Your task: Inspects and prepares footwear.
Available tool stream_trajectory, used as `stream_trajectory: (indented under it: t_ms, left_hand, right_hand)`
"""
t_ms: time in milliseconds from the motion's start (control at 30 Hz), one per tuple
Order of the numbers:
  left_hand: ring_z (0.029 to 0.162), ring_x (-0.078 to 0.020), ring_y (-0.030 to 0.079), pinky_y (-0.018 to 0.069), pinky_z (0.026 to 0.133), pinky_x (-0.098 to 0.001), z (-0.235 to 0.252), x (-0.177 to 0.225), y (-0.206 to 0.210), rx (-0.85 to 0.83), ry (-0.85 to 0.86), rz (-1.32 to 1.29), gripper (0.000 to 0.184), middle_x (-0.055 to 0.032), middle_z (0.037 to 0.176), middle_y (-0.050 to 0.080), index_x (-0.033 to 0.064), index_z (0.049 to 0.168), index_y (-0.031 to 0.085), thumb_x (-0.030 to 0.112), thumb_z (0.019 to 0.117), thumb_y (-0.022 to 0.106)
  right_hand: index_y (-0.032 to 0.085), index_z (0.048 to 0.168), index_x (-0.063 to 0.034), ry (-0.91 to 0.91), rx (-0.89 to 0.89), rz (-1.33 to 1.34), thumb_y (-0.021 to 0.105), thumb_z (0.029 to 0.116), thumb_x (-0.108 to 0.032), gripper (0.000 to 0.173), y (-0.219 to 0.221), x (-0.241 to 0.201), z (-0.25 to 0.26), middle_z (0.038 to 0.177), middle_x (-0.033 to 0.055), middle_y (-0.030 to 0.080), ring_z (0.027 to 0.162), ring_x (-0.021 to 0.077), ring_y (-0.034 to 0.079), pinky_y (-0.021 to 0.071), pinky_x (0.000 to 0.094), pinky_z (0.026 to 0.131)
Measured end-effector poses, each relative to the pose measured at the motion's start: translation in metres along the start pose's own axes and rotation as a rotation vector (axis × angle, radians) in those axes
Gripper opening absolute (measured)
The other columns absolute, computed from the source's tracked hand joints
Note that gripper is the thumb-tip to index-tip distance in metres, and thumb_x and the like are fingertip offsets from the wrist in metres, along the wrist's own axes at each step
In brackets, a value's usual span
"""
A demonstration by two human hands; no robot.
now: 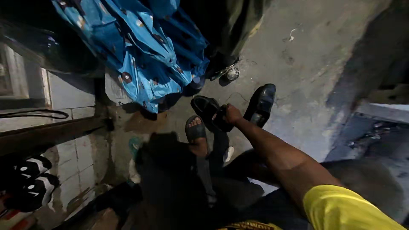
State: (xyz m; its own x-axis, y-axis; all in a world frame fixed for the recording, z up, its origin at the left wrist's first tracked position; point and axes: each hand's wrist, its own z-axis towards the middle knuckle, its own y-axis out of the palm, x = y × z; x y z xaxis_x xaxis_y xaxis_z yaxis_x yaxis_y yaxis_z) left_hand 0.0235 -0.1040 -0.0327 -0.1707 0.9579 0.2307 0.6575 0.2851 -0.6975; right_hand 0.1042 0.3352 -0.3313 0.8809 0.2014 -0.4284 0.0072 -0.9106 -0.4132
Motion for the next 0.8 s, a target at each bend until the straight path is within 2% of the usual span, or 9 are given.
stream_trajectory:
  t_ms: [100,200,300,400,467,533,567,667,800]
  left_hand:
    - [0.113,-0.0193,0.063,0.0507,0.101,-0.0371,0.048,0.027,-0.009,0.116,0.109,-0.102,0.037,-0.02,0.128,0.064,-0.0047,0.138,0.055,0.012,0.105,0.053]
    - [0.102,-0.0109,0.065,0.0559,0.092,-0.0293,0.073,0.049,-0.031,0.306,0.452,-0.364,0.038,-0.0161,0.121,0.065,-0.009,0.134,0.054,0.013,0.1031,0.056]
    - [0.11,-0.011,0.064,0.0537,0.096,-0.0243,0.037,0.113,-0.056,0.456,0.944,-0.331,0.04,-0.0221,0.123,0.063,-0.0158,0.132,0.054,0.011,0.1023,0.054]
    - [0.113,-0.0125,0.064,0.0567,0.096,-0.0292,-0.023,0.163,-0.047,0.234,1.215,-0.477,0.036,-0.0106,0.125,0.063,-0.0067,0.128,0.06,0.017,0.1012,0.06]
    - [0.122,-0.0212,0.062,0.0573,0.099,-0.0352,-0.049,0.183,-0.014,-0.083,1.09,-0.575,0.063,-0.0171,0.139,0.057,-0.0053,0.142,0.05,0.031,0.095,0.07]
    - [0.136,-0.0265,0.052,0.0538,0.104,-0.0399,-0.054,0.199,0.03,-0.397,0.81,-0.61,0.097,-0.0184,0.158,0.038,0.0096,0.162,0.025,0.033,0.0861,0.08]
    - [0.136,-0.0275,0.051,0.0526,0.104,-0.0426,-0.05,0.207,0.053,-0.536,0.696,-0.631,0.104,-0.0176,0.161,0.034,0.0153,0.165,0.016,0.03,0.0853,0.082]
    - [0.114,-0.0268,0.065,0.0579,0.095,-0.044,-0.043,0.222,0.103,-0.738,0.581,-0.753,0.085,-0.0175,0.133,0.061,0.0111,0.154,0.031,0.011,0.0858,0.082]
    - [0.106,-0.0277,0.068,0.0594,0.09,-0.0447,-0.05,0.217,0.108,-0.755,0.617,-0.783,0.076,-0.0167,0.125,0.064,0.0127,0.151,0.039,0.011,0.0872,0.08]
  right_hand:
    - [0.066,0.126,-0.01,-0.042,0.016,0.078,0.072,0.0892,-0.015,0.038,-0.015,0.012,-0.055,0.116,0.0219,0.069,0.108,0.0423,0.067,0.0521,0.0687,0.089]
    - [0.062,0.129,-0.0086,-0.131,0.105,0.16,0.066,0.0955,-0.015,0.035,-0.041,0.002,-0.129,0.113,0.022,0.07,0.104,0.0404,0.068,0.0525,0.0672,0.09]
    - [0.059,0.134,-0.0087,-0.246,0.295,0.261,0.062,0.0963,-0.008,0.038,-0.063,-0.019,-0.209,0.114,0.0193,0.07,0.103,0.0352,0.069,0.0549,0.0623,0.089]
    - [0.056,0.138,-0.0084,-0.345,0.478,0.326,0.065,0.0937,-0.004,0.045,-0.073,-0.04,-0.283,0.117,0.0178,0.069,0.104,0.0315,0.069,0.056,0.0586,0.09]
    - [0.053,0.14,-0.0091,-0.412,0.533,0.44,0.064,0.0933,-0.002,0.049,-0.069,-0.043,-0.315,0.121,0.0149,0.068,0.105,0.0254,0.07,0.0582,0.0519,0.09]
    - [0.052,0.14,-0.009,-0.449,0.523,0.604,0.063,0.0941,-0.001,0.048,-0.055,-0.041,-0.335,0.122,0.0131,0.066,0.102,0.0215,0.069,0.0599,0.0461,0.088]
    - [0.052,0.138,-0.009,-0.455,0.514,0.663,0.064,0.0945,-0.002,0.046,-0.047,-0.039,-0.341,0.12,0.013,0.067,0.1,0.0215,0.07,0.0603,0.0455,0.087]
    - [0.053,0.138,-0.009,-0.476,0.479,0.753,0.069,0.0946,-0.011,0.046,-0.024,-0.026,-0.348,0.117,0.012,0.068,0.1,0.0209,0.07,0.0602,0.0441,0.088]
    - [0.056,0.134,-0.0115,-0.524,0.406,0.957,0.06,0.1006,-0.031,0.039,-0.009,0.003,-0.358,0.103,0.0081,0.068,0.085,0.0162,0.064,0.0543,0.0357,0.077]
